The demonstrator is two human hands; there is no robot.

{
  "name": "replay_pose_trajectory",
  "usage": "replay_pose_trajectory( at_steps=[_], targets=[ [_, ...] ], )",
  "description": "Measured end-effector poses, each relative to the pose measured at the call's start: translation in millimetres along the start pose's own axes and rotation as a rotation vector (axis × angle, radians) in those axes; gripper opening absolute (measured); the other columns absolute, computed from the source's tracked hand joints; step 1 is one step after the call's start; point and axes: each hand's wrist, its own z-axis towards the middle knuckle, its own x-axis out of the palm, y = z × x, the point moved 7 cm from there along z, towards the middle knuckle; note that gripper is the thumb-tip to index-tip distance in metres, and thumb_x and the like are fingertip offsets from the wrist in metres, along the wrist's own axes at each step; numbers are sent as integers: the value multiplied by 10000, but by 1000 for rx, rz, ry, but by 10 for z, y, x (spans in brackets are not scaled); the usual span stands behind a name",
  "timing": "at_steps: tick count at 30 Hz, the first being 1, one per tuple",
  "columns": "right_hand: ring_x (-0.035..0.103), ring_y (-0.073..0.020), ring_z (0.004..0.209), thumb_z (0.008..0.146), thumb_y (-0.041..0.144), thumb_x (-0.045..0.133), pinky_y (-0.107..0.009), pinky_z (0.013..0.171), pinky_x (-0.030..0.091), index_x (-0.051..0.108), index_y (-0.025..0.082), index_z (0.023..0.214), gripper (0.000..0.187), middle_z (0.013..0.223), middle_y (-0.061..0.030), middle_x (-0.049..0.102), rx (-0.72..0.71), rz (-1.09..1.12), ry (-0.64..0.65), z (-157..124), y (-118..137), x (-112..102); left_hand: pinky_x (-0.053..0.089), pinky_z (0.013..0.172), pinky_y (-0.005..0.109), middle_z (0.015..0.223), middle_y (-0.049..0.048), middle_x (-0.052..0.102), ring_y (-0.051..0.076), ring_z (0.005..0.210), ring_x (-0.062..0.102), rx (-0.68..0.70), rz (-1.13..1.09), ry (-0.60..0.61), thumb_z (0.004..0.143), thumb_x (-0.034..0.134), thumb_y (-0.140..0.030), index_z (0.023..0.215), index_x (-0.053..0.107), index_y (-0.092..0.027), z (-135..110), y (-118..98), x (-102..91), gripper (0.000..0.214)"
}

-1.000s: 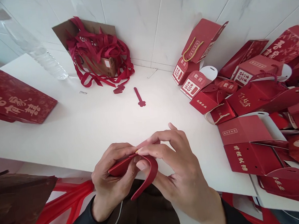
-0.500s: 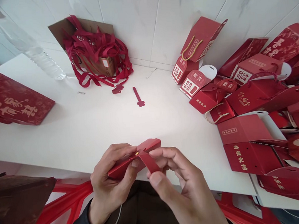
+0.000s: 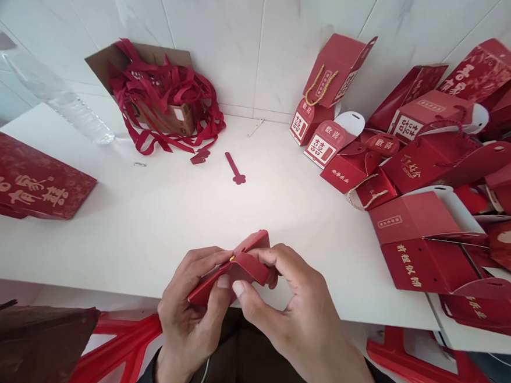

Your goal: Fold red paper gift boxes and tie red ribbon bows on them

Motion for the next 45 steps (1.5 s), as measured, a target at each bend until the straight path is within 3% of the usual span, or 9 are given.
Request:
replay_pose_trajectory(
  at_steps=[3, 6, 15, 25, 30, 34, 40, 45],
  targets=[
    [644, -185, 733, 930, 348, 672, -288, 680, 558, 667, 275, 1001, 102, 833, 12, 677, -55, -61, -142, -21, 38, -12, 583, 784, 245, 1067, 79, 684, 147, 962, 671, 20, 26, 20, 873, 583, -1, 1188, 673, -140, -27, -3, 37, 356],
    [641, -178, 718, 927, 352, 684, -282, 676, 551, 659, 269, 952, 89, 824, 17, 682, -66, -102, -199, -29, 42, -12, 587, 822, 255, 1108, 89, 671, 153, 1010, 666, 35, 44, 21, 876, 577, 12, 1235, 641, -140, -68, -1, 78, 396],
    [653, -154, 729, 919, 307, 643, -234, 671, 548, 655, 254, 932, 56, 810, 27, 704, 37, -17, -152, 4, -30, 48, 589, 837, 239, 1100, 90, 683, 141, 1013, 670, 68, 61, -21, 878, 595, 46, 1242, 649, -125, -115, -4, 96, 405],
    [623, -143, 734, 930, 329, 639, -193, 644, 547, 659, 257, 938, 76, 823, 24, 688, 54, 4, -149, 35, -46, 52, 585, 808, 239, 1062, 63, 703, 134, 954, 683, 69, 99, -75, 864, 618, 49, 1203, 672, -139, -113, -6, 73, 392],
    [581, -128, 645, 929, 288, 624, -192, 603, 522, 638, 248, 848, 91, 729, 40, 641, 11, 1, -136, 42, -13, 79, 583, 810, 247, 1058, 64, 700, 138, 959, 679, 73, 108, -76, 864, 625, 42, 1204, 667, -140, -114, -3, 79, 388],
    [587, -123, 670, 938, 270, 637, -210, 665, 522, 633, 248, 864, 77, 781, 35, 650, -73, -36, -180, 7, 25, 64, 576, 812, 244, 1051, 57, 698, 132, 952, 676, 58, 117, -84, 865, 628, 36, 1196, 667, -141, -119, 9, 73, 377],
    [664, -129, 824, 1010, 348, 628, -198, 773, 565, 675, 290, 1072, 97, 930, 19, 690, 32, 263, 1, -51, -56, 14, 565, 829, 249, 1048, 43, 695, 137, 973, 669, 7, 107, -115, 870, 603, 21, 1182, 673, -166, -97, 66, 45, 370],
    [708, -136, 921, 951, 305, 734, -190, 844, 594, 719, 293, 1053, 104, 960, 13, 715, 63, 538, 77, 10, -59, -35, 557, 822, 232, 1032, 31, 699, 126, 960, 670, 16, 113, -115, 869, 605, 14, 1165, 679, -173, -85, 66, 48, 358]
  ],
)
